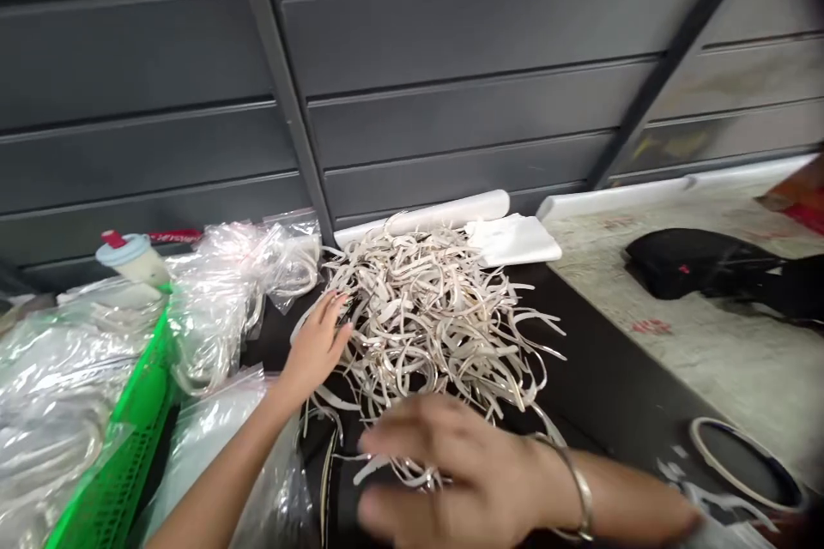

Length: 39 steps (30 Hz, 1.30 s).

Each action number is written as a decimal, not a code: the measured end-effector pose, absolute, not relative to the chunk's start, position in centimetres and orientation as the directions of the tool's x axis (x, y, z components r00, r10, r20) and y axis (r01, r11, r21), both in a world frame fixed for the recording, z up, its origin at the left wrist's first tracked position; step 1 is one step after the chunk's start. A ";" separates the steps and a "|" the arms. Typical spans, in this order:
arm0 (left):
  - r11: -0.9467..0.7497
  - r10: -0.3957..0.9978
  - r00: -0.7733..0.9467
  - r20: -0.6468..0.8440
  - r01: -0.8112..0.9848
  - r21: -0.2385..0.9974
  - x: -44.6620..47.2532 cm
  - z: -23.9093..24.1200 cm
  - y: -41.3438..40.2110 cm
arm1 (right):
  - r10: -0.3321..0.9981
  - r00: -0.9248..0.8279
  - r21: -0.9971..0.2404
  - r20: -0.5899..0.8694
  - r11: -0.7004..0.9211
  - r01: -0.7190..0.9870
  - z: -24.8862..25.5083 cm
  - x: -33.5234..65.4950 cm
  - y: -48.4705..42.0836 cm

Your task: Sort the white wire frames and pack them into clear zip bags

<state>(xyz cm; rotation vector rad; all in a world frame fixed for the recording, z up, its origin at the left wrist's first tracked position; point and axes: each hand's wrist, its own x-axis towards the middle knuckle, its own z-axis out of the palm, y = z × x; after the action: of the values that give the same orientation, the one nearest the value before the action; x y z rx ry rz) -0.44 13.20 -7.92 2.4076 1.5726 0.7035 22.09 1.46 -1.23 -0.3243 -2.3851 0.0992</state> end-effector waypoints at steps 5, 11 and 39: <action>-0.127 0.984 0.078 0.158 0.936 0.328 -9.7 -9.6 7.3 | 0.646 -0.659 -0.124 0.385 0.744 0.657 -9.1 27.1 0.7; 0.325 0.946 -0.322 -0.042 0.942 0.084 -13.2 -16.0 1.8 | 0.757 -0.582 -0.077 0.296 0.626 0.776 -17.2 26.4 -2.3; -0.010 0.938 -0.166 0.304 0.865 0.502 -12.2 -8.7 26.2 | 0.736 -0.573 -0.128 0.360 0.648 0.751 -17.8 24.7 -0.4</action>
<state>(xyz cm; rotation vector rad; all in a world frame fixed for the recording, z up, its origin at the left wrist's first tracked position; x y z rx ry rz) -12.20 26.20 -8.69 1.9459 2.1212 0.9143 24.68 -0.41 -17.80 -1.1760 -2.4866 -0.0542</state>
